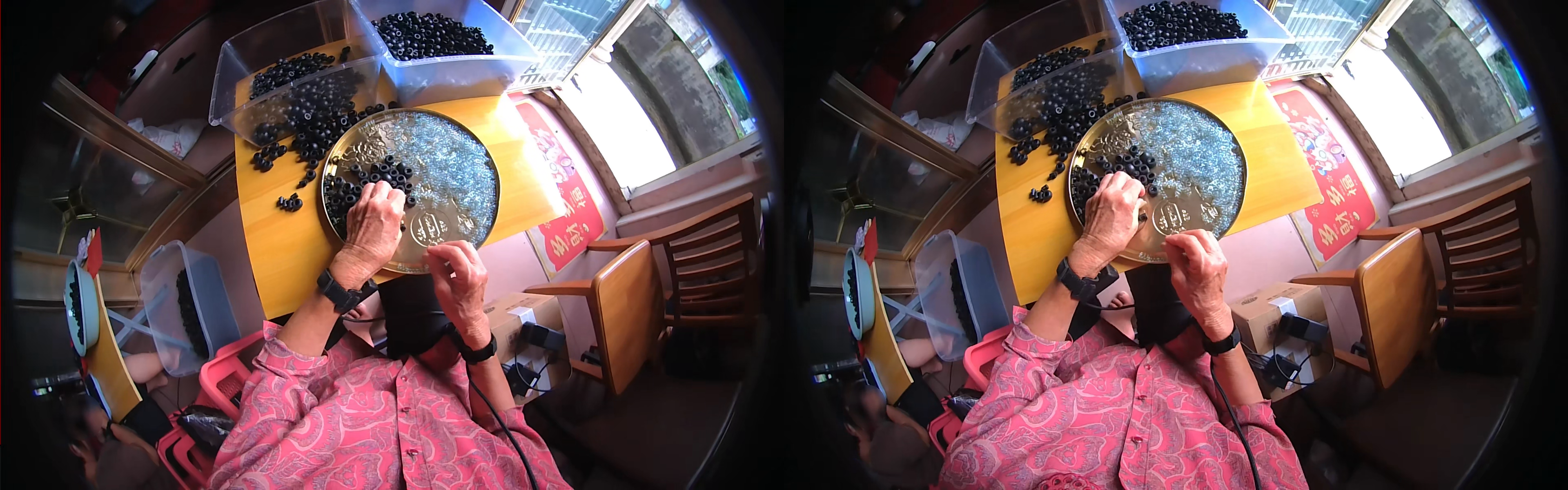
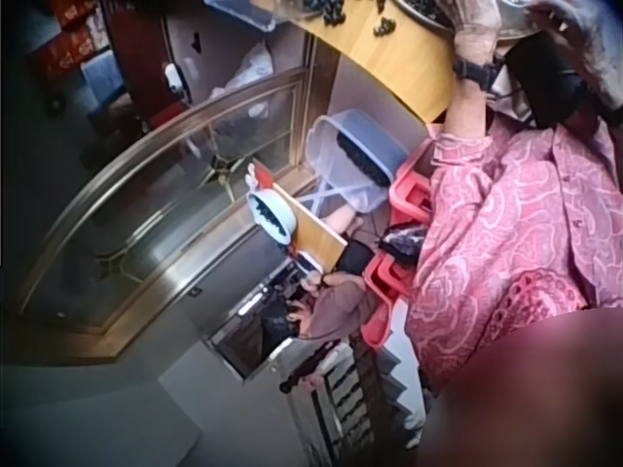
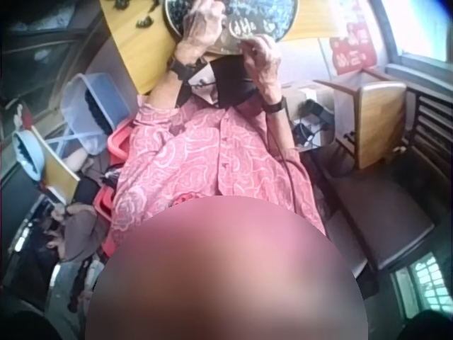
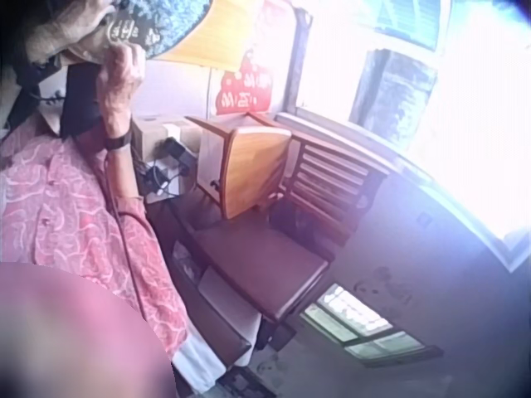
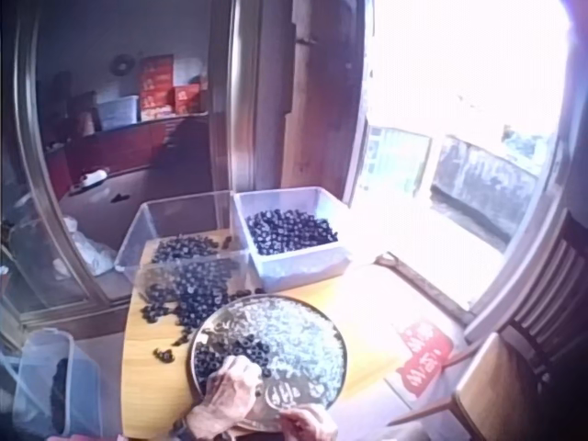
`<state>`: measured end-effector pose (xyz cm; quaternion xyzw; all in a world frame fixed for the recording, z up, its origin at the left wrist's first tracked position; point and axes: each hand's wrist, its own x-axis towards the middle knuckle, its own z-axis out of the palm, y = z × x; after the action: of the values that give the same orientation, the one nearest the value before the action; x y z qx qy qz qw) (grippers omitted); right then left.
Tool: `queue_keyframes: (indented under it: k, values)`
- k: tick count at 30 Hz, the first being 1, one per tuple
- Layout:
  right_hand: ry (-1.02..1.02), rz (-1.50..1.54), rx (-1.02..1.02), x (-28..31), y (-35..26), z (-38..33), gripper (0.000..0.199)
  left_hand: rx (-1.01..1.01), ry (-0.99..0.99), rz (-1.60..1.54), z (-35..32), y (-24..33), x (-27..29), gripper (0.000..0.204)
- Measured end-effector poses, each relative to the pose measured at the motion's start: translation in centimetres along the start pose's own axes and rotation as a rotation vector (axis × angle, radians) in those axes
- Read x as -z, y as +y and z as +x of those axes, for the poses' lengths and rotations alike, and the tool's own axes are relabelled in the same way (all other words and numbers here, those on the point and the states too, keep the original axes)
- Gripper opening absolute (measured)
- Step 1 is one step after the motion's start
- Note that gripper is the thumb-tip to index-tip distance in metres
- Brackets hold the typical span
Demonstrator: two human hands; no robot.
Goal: The person is sorting and inspecting black rubber gaskets at a table, placing them into plastic containers.
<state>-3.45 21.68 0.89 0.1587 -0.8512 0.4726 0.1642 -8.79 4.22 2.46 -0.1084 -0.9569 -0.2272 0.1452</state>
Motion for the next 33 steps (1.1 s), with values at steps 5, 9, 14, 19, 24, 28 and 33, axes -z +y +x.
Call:
queue_keyframes:
  k: [5,9,14,19,24,28,33]
  values:
    - [0.081,0.16,-0.114,0.5,-0.6,-0.1,0.012,-0.037,0.073,-0.11,-0.8,-0.9,0.4,0.013]
    - [0.116,0.181,-0.191,0.9,0.4,-0.4,0.012,0.106,0.104,-0.375,-2.5,-0.4,2.0,0.015]
    - [0.089,-0.145,-0.018,1.3,0.6,1.8,0.019,0.479,-0.07,-1.235,-5.3,0.2,2.5,0.016]
    - [-0.013,-0.44,0.138,0.5,1.4,4.5,0.023,0.647,-0.091,-1.587,-6.9,1.2,2.2,0.022]
    - [-0.056,-0.364,0.125,0.8,2.2,4.0,0.019,0.633,-0.11,-1.592,-8.0,1.2,2.1,0.025]
    - [0.034,-0.277,0.03,0.8,1.9,3.6,0.021,0.686,-0.098,-1.607,-8.4,1.4,2.2,0.023]
    - [0.042,-0.241,-0.001,0.6,2.1,3.2,0.021,0.673,-0.07,-1.65,-8.5,1.3,2.1,0.022]
